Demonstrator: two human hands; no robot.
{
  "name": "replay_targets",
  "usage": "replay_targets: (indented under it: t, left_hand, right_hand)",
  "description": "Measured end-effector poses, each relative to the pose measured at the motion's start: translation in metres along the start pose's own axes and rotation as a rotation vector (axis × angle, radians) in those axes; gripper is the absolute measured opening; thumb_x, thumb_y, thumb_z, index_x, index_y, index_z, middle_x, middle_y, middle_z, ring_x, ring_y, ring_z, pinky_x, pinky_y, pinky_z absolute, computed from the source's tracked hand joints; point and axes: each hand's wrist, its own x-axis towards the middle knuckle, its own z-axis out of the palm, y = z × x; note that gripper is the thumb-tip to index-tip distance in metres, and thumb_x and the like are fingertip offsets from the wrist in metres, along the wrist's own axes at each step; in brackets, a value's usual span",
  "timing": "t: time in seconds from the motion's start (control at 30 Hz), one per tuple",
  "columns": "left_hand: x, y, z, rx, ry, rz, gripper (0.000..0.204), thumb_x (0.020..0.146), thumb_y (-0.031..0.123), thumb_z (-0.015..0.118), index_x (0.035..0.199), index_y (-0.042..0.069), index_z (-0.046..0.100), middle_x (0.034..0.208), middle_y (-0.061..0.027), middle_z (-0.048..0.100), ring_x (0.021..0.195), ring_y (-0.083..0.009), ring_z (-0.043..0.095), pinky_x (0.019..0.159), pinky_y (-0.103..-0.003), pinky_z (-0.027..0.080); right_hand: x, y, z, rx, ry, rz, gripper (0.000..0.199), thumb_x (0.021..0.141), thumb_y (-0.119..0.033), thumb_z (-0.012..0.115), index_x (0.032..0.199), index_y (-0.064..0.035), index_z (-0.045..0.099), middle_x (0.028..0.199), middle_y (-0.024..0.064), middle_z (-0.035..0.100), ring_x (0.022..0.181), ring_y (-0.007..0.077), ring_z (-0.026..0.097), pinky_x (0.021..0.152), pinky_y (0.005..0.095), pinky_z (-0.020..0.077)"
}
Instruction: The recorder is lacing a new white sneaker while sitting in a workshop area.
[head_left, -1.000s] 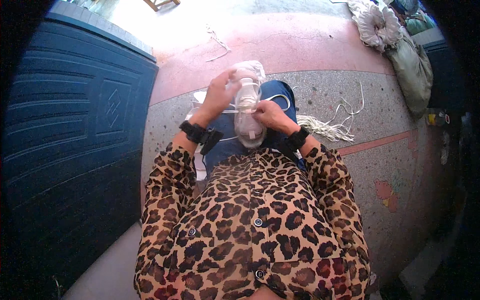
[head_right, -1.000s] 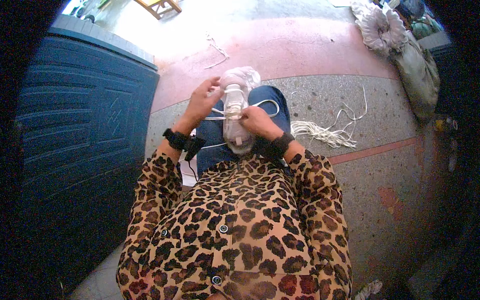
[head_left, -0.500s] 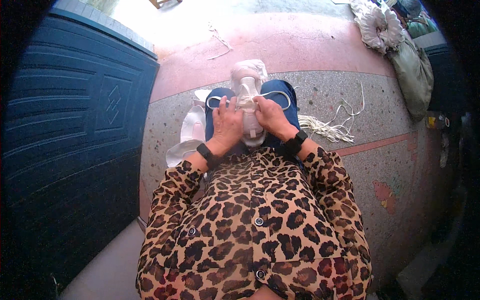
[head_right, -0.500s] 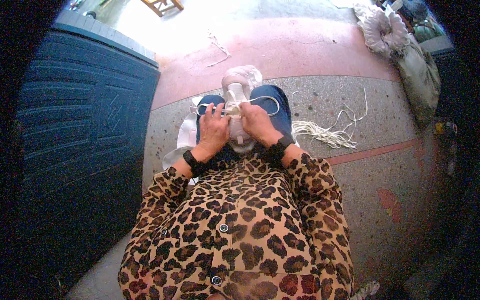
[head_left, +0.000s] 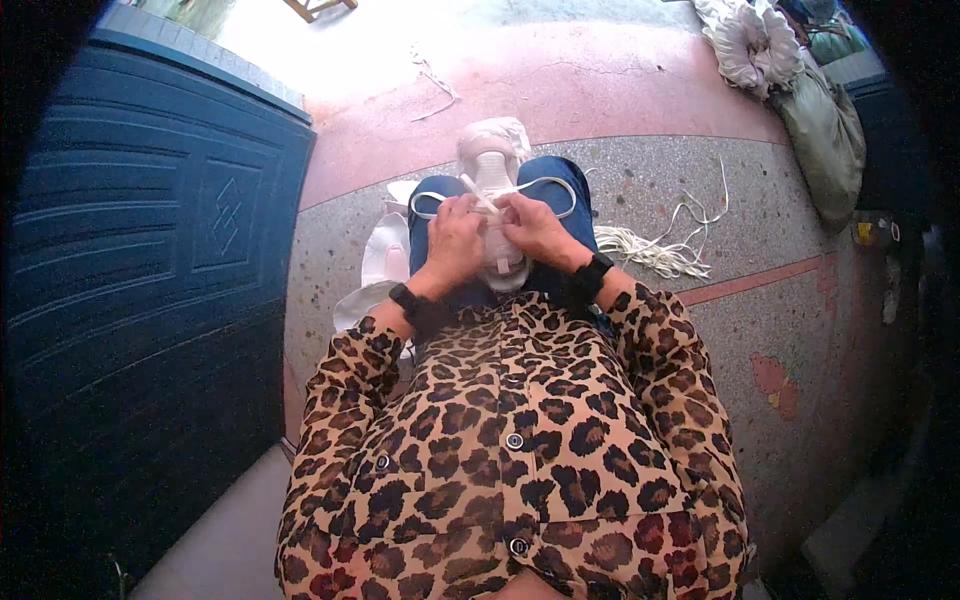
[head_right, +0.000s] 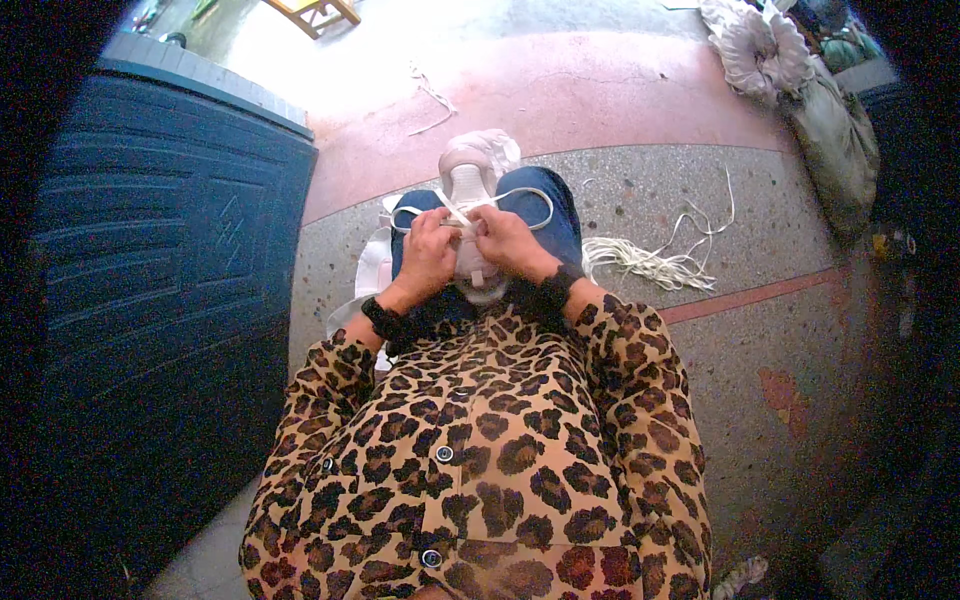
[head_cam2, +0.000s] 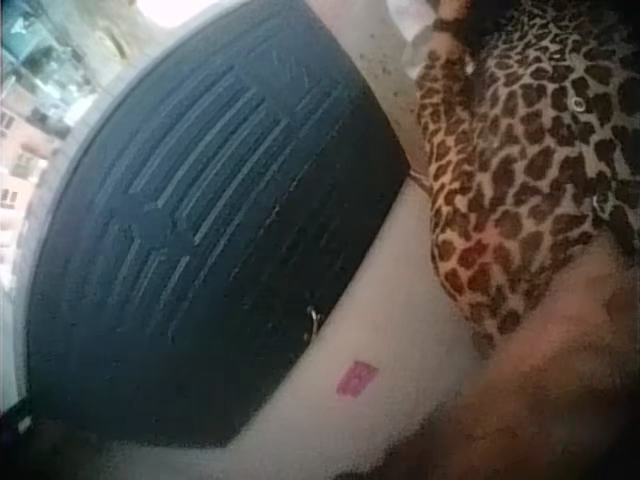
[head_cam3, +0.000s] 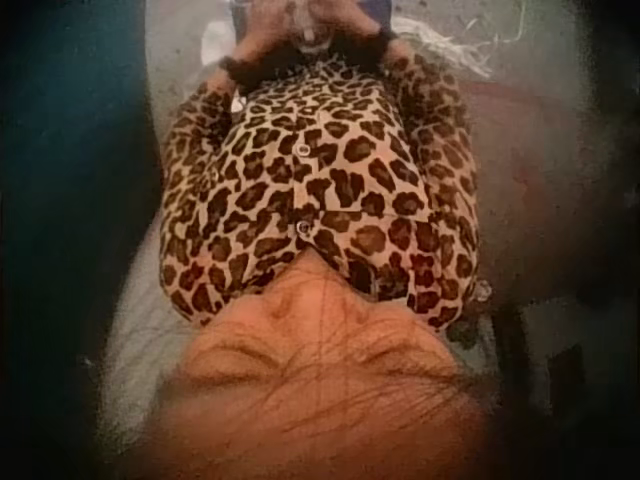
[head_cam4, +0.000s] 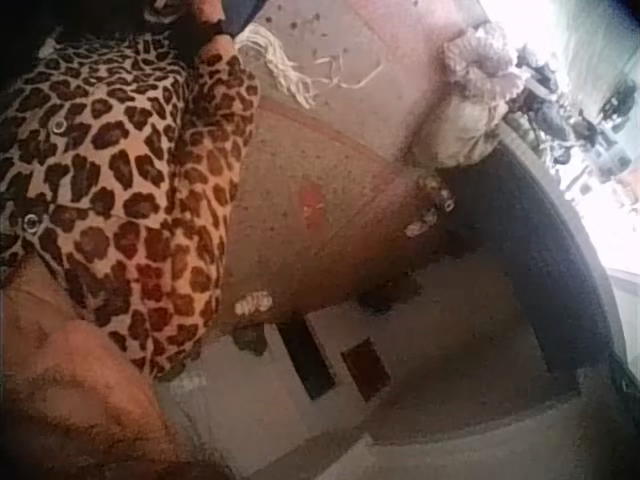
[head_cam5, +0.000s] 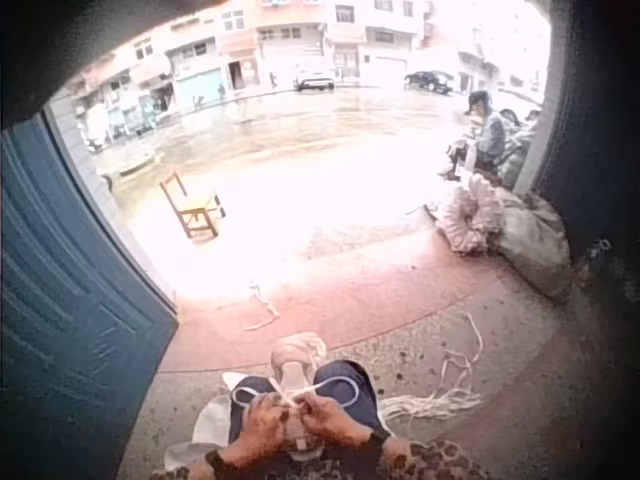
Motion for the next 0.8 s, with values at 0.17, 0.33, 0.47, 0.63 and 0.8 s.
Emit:
replay_targets:
  t: [0.17, 0.33, 0.47, 0.63, 0.8]
  left_hand:
    - [0.007, 0.004, 0.001, -0.02, 0.042, 0.023, 0.011, 0.083, 0.01, 0.066, 0.088, 0.001, 0.068, 0.129, -0.0175, 0.055, 0.124, -0.0391, 0.047, 0.101, -0.05, 0.04]
    - [-0.009, -0.016, -0.026, -0.05, 0.072, 0.151, 0.011, 0.082, 0.009, 0.069, 0.085, -0.001, 0.066, 0.13, -0.02, 0.055, 0.119, -0.0353, 0.05, 0.1, -0.046, 0.043]
    - [-0.05, -0.084, -0.097, -0.462, -0.236, -0.455, 0.018, 0.087, 0.018, 0.067, 0.086, 0.0, 0.067, 0.114, -0.0187, 0.065, 0.104, -0.0295, 0.061, 0.093, -0.042, 0.046]
    - [-0.033, -0.113, -0.111, -0.17, -0.21, -0.579, 0.015, 0.085, 0.016, 0.061, 0.087, 0.003, 0.069, 0.096, -0.0182, 0.07, 0.095, -0.0315, 0.065, 0.089, -0.044, 0.047]
    - [0.033, -0.06, -0.06, 0.223, 0.033, 0.086, 0.017, 0.084, 0.013, 0.06, 0.094, 0.005, 0.071, 0.107, -0.0165, 0.066, 0.103, -0.0358, 0.059, 0.091, -0.046, 0.047]
  right_hand:
    - [-0.004, -0.007, -0.001, 0.108, -0.009, 0.049, 0.027, 0.083, -0.014, 0.067, 0.106, 0.0009, 0.064, 0.081, 0.0158, 0.065, 0.076, 0.0297, 0.064, 0.071, 0.0381, 0.0518]
    - [-0.005, -0.01, -0.008, -0.024, 0.123, -0.104, 0.025, 0.083, -0.024, 0.07, 0.085, 0.0012, 0.067, 0.079, 0.0191, 0.062, 0.082, 0.0346, 0.063, 0.073, 0.0423, 0.0496]
    - [-0.012, -0.005, -0.018, 0.045, 0.265, -0.035, 0.024, 0.095, -0.021, 0.064, 0.096, 0.0026, 0.067, 0.084, 0.0105, 0.059, 0.079, 0.0203, 0.057, 0.071, 0.032, 0.0467]
    - [-0.022, -0.007, -0.026, 0.34, 0.308, 0.119, 0.028, 0.1, -0.025, 0.061, 0.106, 0.0012, 0.069, 0.08, -0.0032, 0.059, 0.071, 0.006, 0.046, 0.064, 0.022, 0.0411]
    - [-0.034, -0.011, -0.046, 0.65, 0.387, 0.293, 0.025, 0.102, -0.027, 0.058, 0.108, -0.0055, 0.07, 0.098, -0.0005, 0.068, 0.088, 0.0063, 0.058, 0.072, 0.0232, 0.0436]
